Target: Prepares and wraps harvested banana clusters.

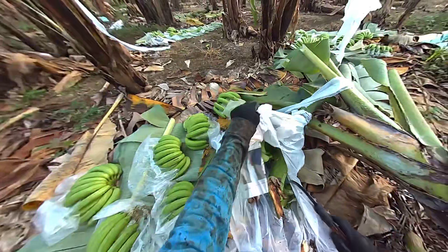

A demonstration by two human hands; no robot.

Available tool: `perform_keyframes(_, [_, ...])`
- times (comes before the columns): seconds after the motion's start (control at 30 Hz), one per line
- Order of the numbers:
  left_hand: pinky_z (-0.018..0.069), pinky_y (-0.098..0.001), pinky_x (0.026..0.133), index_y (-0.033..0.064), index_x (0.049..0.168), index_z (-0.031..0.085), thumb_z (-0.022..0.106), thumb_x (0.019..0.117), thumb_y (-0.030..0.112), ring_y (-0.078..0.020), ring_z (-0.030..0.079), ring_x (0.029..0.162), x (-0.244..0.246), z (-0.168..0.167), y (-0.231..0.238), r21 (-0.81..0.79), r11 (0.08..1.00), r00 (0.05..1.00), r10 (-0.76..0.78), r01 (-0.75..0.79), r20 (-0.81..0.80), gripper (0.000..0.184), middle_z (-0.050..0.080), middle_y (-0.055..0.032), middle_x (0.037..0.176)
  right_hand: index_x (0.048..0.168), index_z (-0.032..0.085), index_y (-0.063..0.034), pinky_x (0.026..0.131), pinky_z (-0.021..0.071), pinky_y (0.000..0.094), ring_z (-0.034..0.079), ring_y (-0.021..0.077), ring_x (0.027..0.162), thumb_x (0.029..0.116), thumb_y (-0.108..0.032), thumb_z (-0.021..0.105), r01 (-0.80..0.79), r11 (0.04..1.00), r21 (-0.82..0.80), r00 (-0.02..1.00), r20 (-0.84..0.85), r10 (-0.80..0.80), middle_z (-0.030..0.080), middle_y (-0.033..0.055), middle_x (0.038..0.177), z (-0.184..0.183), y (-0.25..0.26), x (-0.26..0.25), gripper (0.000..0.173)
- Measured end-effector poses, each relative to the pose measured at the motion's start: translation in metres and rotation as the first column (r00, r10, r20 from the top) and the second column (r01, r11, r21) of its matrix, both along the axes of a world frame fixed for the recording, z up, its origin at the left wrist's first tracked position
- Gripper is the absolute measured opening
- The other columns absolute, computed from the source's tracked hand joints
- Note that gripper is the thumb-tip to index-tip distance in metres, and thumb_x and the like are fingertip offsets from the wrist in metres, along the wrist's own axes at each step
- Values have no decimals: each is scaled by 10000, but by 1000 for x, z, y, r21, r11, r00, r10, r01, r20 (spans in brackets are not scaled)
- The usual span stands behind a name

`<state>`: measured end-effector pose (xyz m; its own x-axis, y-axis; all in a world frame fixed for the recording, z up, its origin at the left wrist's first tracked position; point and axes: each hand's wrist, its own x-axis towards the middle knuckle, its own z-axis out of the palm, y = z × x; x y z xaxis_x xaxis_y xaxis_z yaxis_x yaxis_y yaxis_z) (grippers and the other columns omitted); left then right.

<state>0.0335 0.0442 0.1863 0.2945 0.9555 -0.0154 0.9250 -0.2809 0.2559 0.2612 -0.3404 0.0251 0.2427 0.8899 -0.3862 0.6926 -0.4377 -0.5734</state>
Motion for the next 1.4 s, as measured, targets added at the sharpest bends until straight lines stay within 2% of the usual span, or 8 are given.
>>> perform_keyframes(0.37, [480,-681,993,165,1435,594,611,995,437,-447,561,1303,-33,-40,47,99,963,967,254,-252,-2,518,580,-200,1440,1489,497,-133,914,533,634,706,416,1052,1028,-274,523,151,986,67,943,290,-164,710,206,1201,-8,187,24,483])
perform_keyframes(0.57, [537,-530,979,240,1295,707,597,1002,331,-267,697,1113,4,-137,-90,-337,762,827,-551,553,112,326,738,-72,1207,1457,521,-118,907,533,634,705,416,1016,1022,-299,548,248,966,70,950,179,-257,706,227,1164,-8,192,45,472])
perform_keyframes(0.7, [430,-601,1084,-72,1234,669,525,1051,128,-460,601,1239,-15,-126,-45,-364,907,975,-222,210,9,308,657,-300,1267,1429,551,-108,738,587,563,704,328,791,1027,-260,572,371,920,126,928,-84,-363,708,195,1032,12,172,67,430])
perform_keyframes(0.9, [476,-646,1020,15,1178,702,614,1001,503,-409,651,1173,-8,-53,76,-275,961,1000,11,-7,14,527,696,-241,1198,1447,448,-35,461,543,428,565,203,486,1066,-269,461,699,653,291,705,-428,-565,599,103,757,31,120,91,447])
perform_keyframes(1.0, [528,-634,871,88,1019,754,676,955,372,-375,689,1003,-20,-69,21,-294,937,935,-262,187,-239,302,730,-164,1029,1414,472,-4,516,590,449,646,239,556,983,-280,547,523,816,247,818,-413,-400,678,126,808,21,87,57,517])
perform_keyframes(1.13, [416,-710,1027,126,1325,660,655,930,427,-456,578,1261,-2,-143,-49,-444,881,833,-364,164,-416,497,657,-206,1322,1477,493,-128,726,599,575,729,338,787,967,-231,623,102,995,8,994,-43,-102,737,165,1034,-15,83,-4,536])
perform_keyframes(1.23, [261,-734,1154,157,1466,551,746,860,363,-508,388,1439,20,-201,-49,-323,942,905,-216,93,-368,670,483,-258,1527,1617,332,-290,828,594,599,744,344,977,973,-190,574,-152,988,4,974,173,149,663,107,1366,-42,117,-36,696])
perform_keyframes(1.4, [271,-560,1230,35,1523,468,572,1011,454,-405,306,1524,28,-226,-37,-359,902,971,231,-238,-62,669,388,-250,1604,1622,143,-483,773,585,584,723,385,907,1012,-202,464,-182,961,-207,909,337,244,667,209,1231,-65,178,-52,745])
